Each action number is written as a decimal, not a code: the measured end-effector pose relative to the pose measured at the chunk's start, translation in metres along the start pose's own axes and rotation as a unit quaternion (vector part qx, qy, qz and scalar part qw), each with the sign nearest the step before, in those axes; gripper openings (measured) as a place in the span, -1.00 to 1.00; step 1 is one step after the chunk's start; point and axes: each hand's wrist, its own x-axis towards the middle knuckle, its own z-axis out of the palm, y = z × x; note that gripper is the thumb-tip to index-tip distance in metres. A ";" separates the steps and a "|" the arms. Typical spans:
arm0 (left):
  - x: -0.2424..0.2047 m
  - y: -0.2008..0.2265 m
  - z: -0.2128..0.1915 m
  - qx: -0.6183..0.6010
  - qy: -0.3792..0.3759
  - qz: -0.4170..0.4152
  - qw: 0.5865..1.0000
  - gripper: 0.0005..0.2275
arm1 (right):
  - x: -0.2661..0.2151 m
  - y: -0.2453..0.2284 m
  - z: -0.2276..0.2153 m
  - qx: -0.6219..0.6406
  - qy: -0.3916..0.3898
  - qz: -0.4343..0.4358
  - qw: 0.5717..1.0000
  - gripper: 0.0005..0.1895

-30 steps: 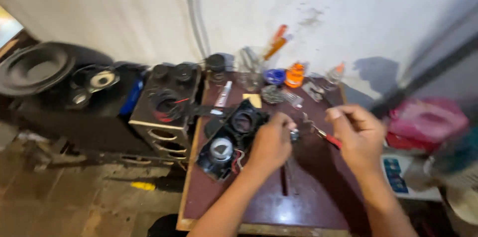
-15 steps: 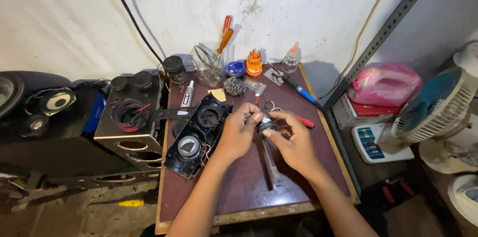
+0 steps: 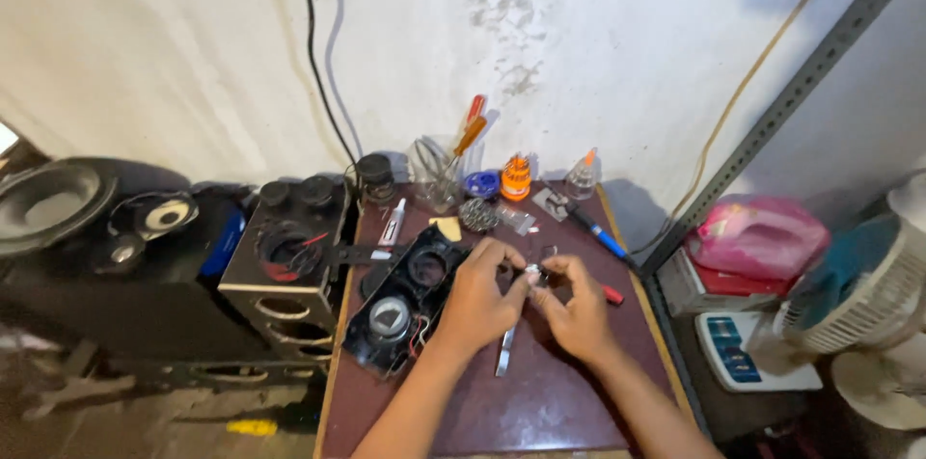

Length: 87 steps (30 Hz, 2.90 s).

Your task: The person works on a small electronic component, likely a speaker, at a cluttered workbench. They use a screwdriver to manipulate the device and handle various tools and parts, including a blue plastic piece and a soldering iron.

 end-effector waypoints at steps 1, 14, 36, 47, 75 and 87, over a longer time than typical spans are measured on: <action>-0.002 -0.003 0.001 0.003 0.002 -0.006 1.000 -0.84 | 0.000 -0.002 0.000 0.004 -0.005 0.003 1.000 -0.59; -0.007 -0.002 0.001 0.008 0.013 -0.002 1.000 -0.85 | -0.004 0.004 0.001 -0.074 0.056 -0.068 0.993 -0.55; 0.004 -0.003 0.000 0.009 -0.007 -0.082 0.997 -0.95 | 0.005 -0.021 0.002 -0.022 0.055 -0.055 0.997 -0.55; 0.000 0.008 -0.010 -0.030 -0.008 -0.170 0.985 -0.94 | 0.007 -0.048 0.000 -0.013 0.013 0.059 0.998 -0.56; -0.017 0.000 -0.009 0.072 -0.122 -0.044 0.989 -0.91 | 0.007 -0.056 -0.023 -0.244 -0.080 -0.100 0.961 -0.94; -0.018 0.007 -0.010 0.007 -0.142 -0.058 0.988 -0.91 | 0.004 -0.051 -0.028 -0.050 -0.120 0.047 0.990 -0.98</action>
